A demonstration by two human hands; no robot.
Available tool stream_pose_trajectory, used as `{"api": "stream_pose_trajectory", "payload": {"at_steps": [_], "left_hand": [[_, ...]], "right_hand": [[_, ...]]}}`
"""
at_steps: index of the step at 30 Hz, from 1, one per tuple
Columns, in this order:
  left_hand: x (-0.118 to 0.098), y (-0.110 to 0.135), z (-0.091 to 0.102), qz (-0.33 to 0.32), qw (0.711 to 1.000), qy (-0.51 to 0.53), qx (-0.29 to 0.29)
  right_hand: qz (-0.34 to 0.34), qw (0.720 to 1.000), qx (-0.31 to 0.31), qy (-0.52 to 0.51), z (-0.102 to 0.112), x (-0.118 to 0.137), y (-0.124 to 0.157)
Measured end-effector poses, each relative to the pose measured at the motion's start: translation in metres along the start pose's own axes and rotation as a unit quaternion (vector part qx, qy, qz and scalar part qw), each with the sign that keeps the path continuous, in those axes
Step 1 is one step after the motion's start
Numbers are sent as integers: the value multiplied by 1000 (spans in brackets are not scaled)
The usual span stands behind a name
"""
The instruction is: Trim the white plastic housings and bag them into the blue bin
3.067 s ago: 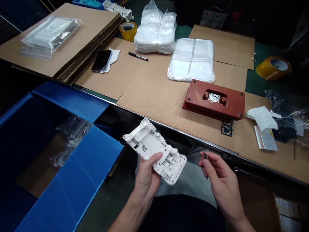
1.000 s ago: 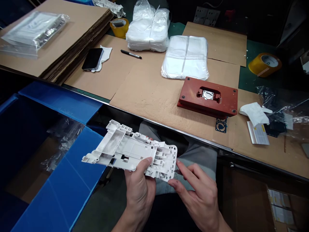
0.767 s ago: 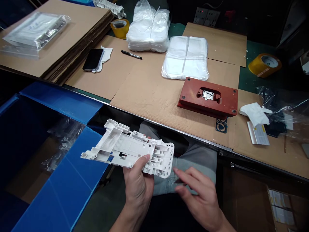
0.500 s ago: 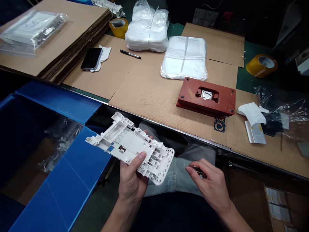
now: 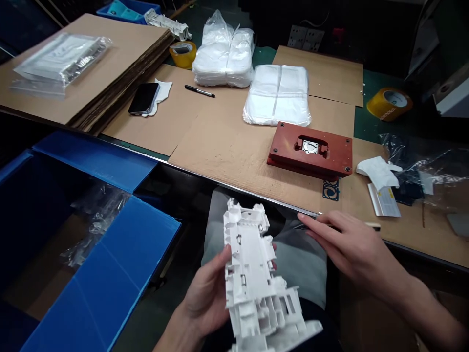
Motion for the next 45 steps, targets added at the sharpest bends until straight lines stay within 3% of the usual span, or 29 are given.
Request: {"api": "stream_pose_trajectory", "payload": {"at_steps": [3, 9, 15, 26, 30, 34, 38, 42, 45], "left_hand": [[23, 5, 0, 60, 998, 9, 23], [44, 6, -6, 94, 988, 41, 112], [43, 9, -11, 114, 978, 63, 161], [37, 9, -9, 113, 985, 18, 132], [36, 11, -6, 106, 987, 24, 122], [25, 12, -9, 61, 995, -5, 75], [20, 8, -16, 46, 997, -40, 51], [19, 1, -10, 27, 997, -56, 56], [16, -4, -10, 19, 996, -31, 80]], "right_hand": [[82, 995, 33, 47, 18, 14, -21], [184, 970, 136, 86, 16, 40, -43], [205, 965, 145, 78, 18, 45, -47], [216, 964, 127, 89, 16, 46, -47], [187, 967, 164, 62, 12, 37, -46], [130, 968, 207, -58, 2, 21, -44], [67, 964, 137, -220, -6, 15, -45], [20, 944, 74, -320, -17, 19, -46], [-104, 911, 4, -399, -19, -6, -33]]}}
Point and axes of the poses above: each hand's wrist, its own y-axis away from the middle knuckle, its own z-axis out of the back of the hand, x = y × z, the point moved 8 cm from there along -y, towards the middle knuckle, and after that the axes turned 12 degrees about x, right-handed, at the moved point
